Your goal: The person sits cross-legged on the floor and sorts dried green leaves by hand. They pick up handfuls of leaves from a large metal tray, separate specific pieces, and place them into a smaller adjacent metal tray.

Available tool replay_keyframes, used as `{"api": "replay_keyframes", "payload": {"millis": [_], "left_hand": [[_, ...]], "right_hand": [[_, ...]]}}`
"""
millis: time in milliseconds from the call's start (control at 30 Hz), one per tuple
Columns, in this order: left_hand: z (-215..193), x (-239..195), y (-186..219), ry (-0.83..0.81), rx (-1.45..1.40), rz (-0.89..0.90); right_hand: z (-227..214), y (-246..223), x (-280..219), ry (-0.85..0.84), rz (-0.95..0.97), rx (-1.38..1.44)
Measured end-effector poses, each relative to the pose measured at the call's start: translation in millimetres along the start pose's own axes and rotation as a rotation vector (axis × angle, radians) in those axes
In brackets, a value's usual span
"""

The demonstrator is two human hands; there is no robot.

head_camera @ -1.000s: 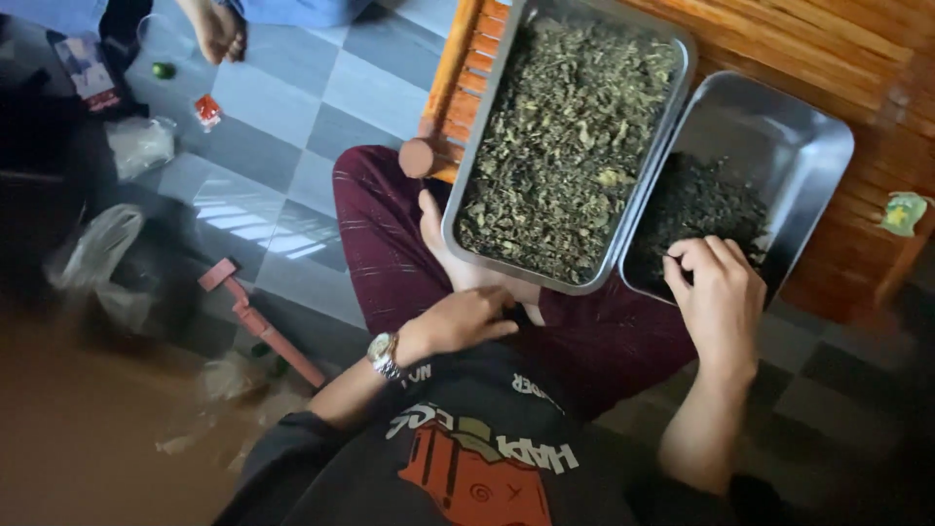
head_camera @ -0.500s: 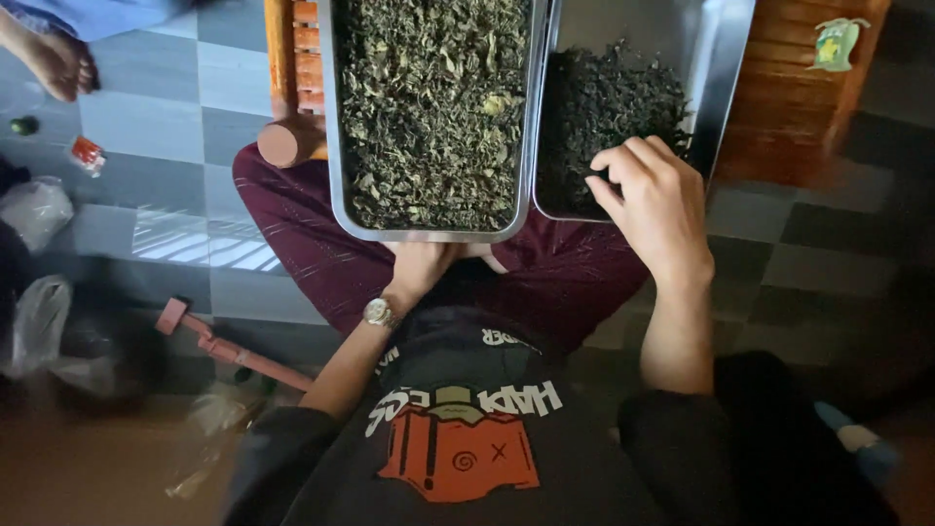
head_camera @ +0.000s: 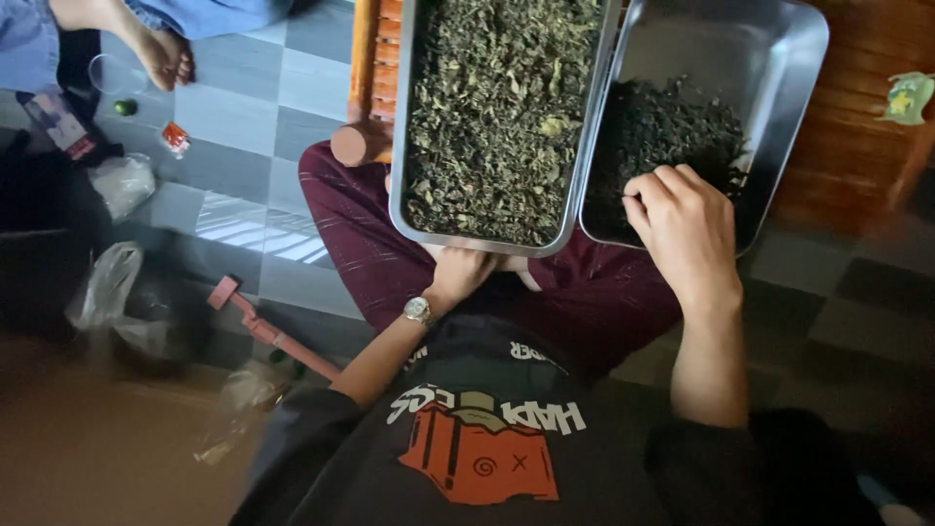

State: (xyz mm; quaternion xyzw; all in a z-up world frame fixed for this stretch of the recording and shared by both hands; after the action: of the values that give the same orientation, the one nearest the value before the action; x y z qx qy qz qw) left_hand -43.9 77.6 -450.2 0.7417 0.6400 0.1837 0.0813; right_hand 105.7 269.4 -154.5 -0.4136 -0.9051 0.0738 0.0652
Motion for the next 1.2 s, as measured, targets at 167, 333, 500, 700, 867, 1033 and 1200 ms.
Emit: {"api": "replay_keyframes", "payload": {"millis": [167, 333, 500, 700, 867, 1033, 1200], "left_hand": [[-11.6, 0.7, 6.3, 0.064, 0.006, 0.002], [-3.0, -3.3, 2.0, 0.069, 0.016, 0.020], [0.9, -5.9, 1.5, 0.099, 0.011, 0.019], [5.0, -6.6, 0.3, 0.020, -0.061, -0.001], [4.0, -3.5, 4.5, -0.003, -0.236, 0.022], [-25.0, 6.2, 8.7, 0.049, -0.256, 0.037], [-21.6, 5.1, 8.6, 0.051, -0.230, 0.062]], "right_hand": [[-2.9, -3.1, 1.5, -0.003, -0.006, 0.007], [0.3, -0.4, 0.2, 0.010, -0.002, -0.005], [0.0, -0.5, 0.1, -0.016, 0.030, 0.009], [-7.2, -12.8, 2.9, -0.017, 0.009, 0.008], [-5.7, -17.5, -1.7, 0.008, -0.021, -0.148], [-8.6, -12.4, -6.8, -0.018, 0.022, -0.107], [-15.0, -7.9, -8.4, -0.009, 0.059, -0.083]]}}
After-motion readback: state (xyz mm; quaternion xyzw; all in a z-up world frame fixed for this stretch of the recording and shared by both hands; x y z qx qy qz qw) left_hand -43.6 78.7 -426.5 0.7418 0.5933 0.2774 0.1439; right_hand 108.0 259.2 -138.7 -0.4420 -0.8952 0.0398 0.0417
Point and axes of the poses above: each hand's wrist, its own x-axis towards the middle knuckle, its own z-axis out of the palm, y = z × x, the point moved 9 cm from there along x, towards the middle knuckle, and after that the axes turned 10 degrees about z, right-handed, at the moved point
